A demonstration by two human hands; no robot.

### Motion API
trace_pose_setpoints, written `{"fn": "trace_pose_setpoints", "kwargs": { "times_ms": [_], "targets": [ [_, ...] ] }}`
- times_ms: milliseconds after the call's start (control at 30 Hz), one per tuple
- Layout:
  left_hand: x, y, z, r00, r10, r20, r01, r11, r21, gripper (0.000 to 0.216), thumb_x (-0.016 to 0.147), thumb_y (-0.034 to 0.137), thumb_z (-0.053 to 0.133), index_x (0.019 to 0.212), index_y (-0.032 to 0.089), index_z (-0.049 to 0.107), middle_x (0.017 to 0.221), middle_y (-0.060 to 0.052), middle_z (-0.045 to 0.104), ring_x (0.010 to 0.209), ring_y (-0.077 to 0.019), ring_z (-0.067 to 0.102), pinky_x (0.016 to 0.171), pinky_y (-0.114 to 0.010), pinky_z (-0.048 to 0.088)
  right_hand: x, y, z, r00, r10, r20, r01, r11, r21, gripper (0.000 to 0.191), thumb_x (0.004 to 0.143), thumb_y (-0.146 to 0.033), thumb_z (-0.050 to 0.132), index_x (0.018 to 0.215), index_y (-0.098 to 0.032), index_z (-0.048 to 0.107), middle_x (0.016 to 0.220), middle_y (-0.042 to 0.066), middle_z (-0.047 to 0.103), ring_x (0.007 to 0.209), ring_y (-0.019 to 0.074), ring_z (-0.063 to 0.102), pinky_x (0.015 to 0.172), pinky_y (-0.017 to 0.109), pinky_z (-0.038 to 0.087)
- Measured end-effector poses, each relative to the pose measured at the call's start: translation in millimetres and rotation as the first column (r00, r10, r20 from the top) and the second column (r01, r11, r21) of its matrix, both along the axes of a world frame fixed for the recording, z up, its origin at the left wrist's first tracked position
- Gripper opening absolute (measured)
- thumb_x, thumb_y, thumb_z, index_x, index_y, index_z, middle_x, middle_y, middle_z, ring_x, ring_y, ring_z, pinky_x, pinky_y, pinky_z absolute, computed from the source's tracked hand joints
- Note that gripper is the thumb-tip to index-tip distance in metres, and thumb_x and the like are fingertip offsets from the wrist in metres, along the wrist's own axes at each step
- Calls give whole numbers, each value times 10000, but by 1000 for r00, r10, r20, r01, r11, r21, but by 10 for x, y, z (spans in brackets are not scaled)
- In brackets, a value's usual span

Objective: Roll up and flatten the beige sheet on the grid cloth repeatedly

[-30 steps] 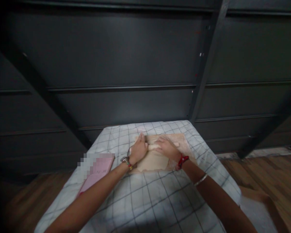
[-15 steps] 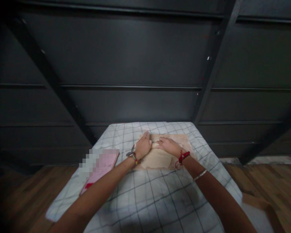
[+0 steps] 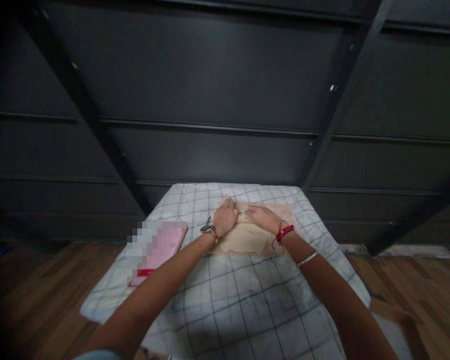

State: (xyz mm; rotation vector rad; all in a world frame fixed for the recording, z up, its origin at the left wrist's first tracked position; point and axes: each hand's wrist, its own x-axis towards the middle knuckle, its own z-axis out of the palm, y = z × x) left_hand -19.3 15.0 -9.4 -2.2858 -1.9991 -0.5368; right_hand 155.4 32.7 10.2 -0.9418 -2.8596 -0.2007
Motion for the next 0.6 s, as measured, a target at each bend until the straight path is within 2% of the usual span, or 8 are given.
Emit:
{"fn": "trace_pose_setpoints", "kwargs": {
  "times_ms": [167, 367, 500, 600],
  "targets": [
    [21, -8, -18, 999, 19, -31, -18, 1000, 19, 396, 914, 224, 369, 1218, 17, 515, 1299, -207, 521, 1213, -262, 485, 1003, -337, 381, -33, -9, -7, 999, 40, -30, -38, 998, 56, 323, 925, -376, 516, 1136, -150, 608, 1031, 112, 628, 937, 215, 586, 834, 332, 463],
    [16, -3, -36, 999, 31, -27, -30, 999, 37, 348, 913, 227, 384, 1171, 60, 547, 1228, -174, 571, 1135, -247, 531, 956, -329, 407, -113, 47, -94, 997, 15, -79, -15, 1000, 8, 252, 958, -273, 451, 917, -160, 672, 885, 84, 646, 850, 190, 593, 794, 294, 451],
    [11, 2, -39, 999, 23, -31, -22, 999, 46, 351, 917, 227, 377, 1166, 51, 550, 1227, -179, 570, 1147, -247, 524, 966, -331, 398, -127, 92, -90, 997, 19, -80, -18, 1000, 19, 248, 945, -178, 445, 828, -153, 662, 851, 83, 652, 845, 185, 598, 789, 286, 449],
    [16, 5, -43, 999, 31, -33, -30, 999, 37, 366, 915, 225, 381, 1187, 39, 539, 1243, -190, 563, 1170, -252, 511, 972, -335, 394, -115, 92, -61, 994, 22, -111, -21, 1000, 11, 253, 953, -191, 433, 844, -150, 658, 857, 87, 661, 857, 188, 603, 793, 289, 453]
  ]
}}
